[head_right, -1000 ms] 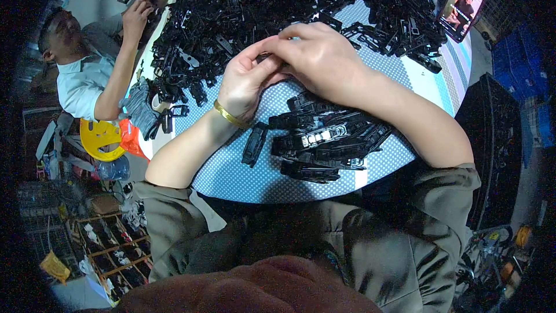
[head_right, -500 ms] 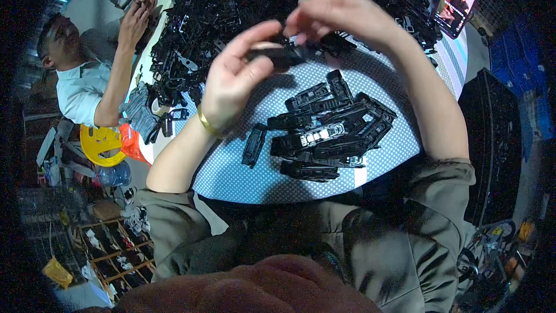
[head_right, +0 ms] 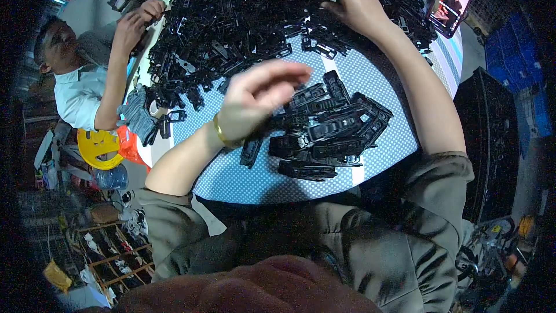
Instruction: The person sorts small black plastic components by hand on a workbench.
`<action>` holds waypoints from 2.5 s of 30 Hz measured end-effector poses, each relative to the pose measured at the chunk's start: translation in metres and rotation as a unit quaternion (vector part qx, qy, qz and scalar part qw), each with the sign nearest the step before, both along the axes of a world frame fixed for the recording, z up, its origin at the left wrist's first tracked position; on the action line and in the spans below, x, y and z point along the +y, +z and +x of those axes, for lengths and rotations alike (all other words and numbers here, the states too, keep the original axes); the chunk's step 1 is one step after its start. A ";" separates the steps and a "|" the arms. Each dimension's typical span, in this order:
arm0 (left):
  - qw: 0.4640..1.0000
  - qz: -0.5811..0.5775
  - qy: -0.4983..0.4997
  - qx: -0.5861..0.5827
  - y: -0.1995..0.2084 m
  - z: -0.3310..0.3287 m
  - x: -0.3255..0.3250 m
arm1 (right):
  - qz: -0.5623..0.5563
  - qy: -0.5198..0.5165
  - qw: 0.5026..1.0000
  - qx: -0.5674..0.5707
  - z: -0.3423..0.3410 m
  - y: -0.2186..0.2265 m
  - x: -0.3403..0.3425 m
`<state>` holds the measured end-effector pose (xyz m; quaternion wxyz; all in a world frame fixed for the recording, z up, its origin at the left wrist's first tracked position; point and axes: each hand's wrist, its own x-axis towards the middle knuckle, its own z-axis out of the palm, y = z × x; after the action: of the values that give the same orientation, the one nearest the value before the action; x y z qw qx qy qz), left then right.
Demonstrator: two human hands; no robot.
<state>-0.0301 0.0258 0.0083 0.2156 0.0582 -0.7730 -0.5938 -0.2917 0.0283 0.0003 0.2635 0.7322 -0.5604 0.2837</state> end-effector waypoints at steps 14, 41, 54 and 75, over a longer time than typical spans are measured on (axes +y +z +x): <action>0.982 -0.061 0.164 -0.076 -0.014 -0.007 -0.021 | 0.319 0.090 0.910 -0.250 0.058 0.022 0.038; 0.893 0.443 0.077 -0.020 -0.019 -0.006 -0.030 | 0.065 0.208 0.971 -0.103 0.077 0.010 0.037; 0.896 0.430 0.115 -0.007 -0.016 -0.006 -0.030 | 0.147 0.241 0.938 -0.203 0.080 0.013 0.039; 0.901 0.404 0.158 0.008 -0.019 -0.004 -0.027 | 0.088 0.222 0.954 -0.180 0.084 0.009 0.037</action>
<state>-0.0344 -0.0016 -0.0108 0.2711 0.2571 -0.4458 -0.8134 -0.2081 0.0649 0.0090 0.0235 0.7954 -0.4441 0.4117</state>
